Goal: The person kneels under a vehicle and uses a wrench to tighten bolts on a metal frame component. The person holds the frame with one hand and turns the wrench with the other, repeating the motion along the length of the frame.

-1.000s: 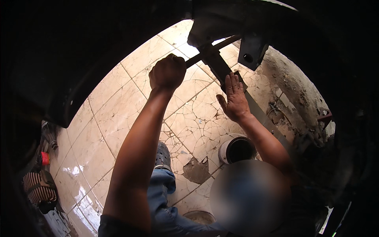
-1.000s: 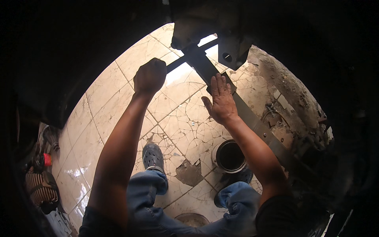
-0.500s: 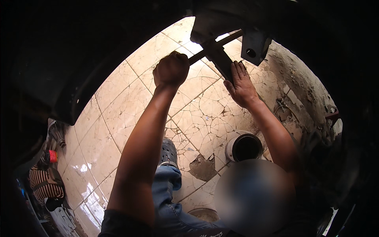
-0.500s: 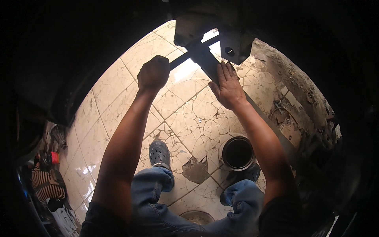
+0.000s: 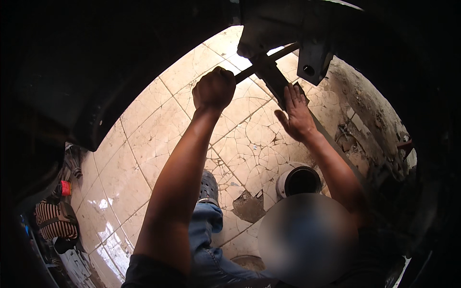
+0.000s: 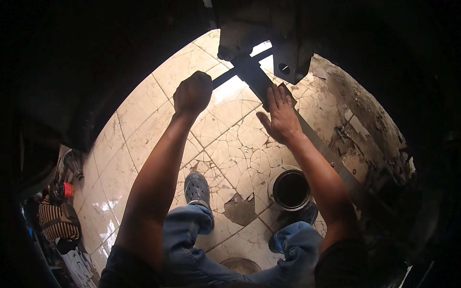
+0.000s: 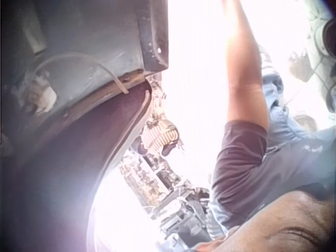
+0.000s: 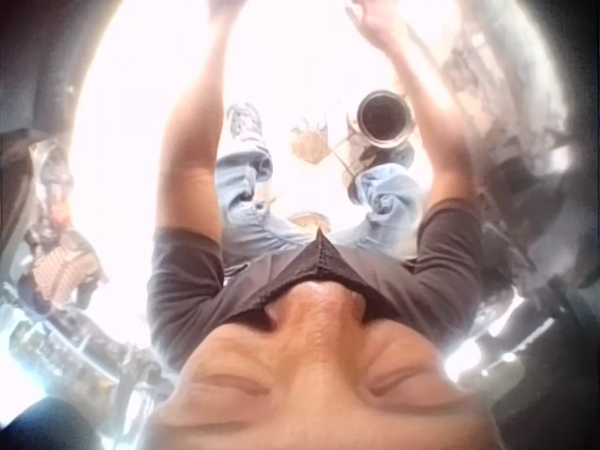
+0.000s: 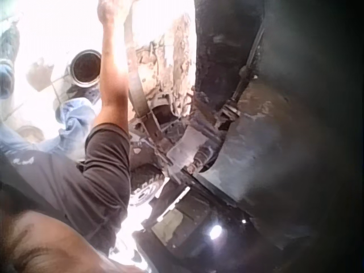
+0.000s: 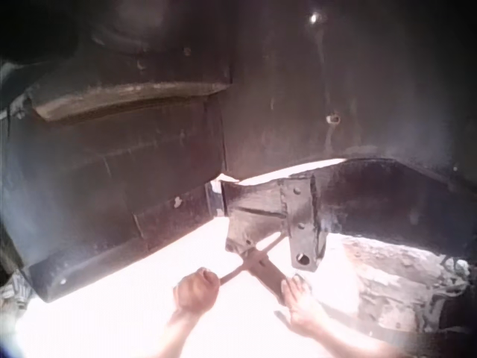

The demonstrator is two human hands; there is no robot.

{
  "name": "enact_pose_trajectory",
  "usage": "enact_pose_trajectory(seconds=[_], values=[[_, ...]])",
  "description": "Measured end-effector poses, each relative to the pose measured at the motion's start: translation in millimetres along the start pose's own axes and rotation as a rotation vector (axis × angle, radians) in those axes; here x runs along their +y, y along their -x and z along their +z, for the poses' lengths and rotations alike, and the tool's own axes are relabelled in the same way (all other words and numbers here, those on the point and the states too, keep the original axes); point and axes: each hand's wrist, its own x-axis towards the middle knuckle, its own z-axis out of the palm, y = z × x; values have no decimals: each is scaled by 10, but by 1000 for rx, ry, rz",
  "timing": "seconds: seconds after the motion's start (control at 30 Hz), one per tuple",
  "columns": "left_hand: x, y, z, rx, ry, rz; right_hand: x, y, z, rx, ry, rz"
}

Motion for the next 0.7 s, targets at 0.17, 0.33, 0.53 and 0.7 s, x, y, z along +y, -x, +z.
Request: enact_pose_trajectory(seconds=[0.17,0.33,0.53,0.7], values=[[92,37,-24,3,40,-27,26,81,-60,-22,27,-62],[41,-4,-4,-18,-6,-28,-88,-136,-92,-62,61,17],[64,10,-2,11,52,12,79,39,-49,-23,2,-69],[24,0,-6,-26,8,-16,-94,-98,-19,-15,59,66]])
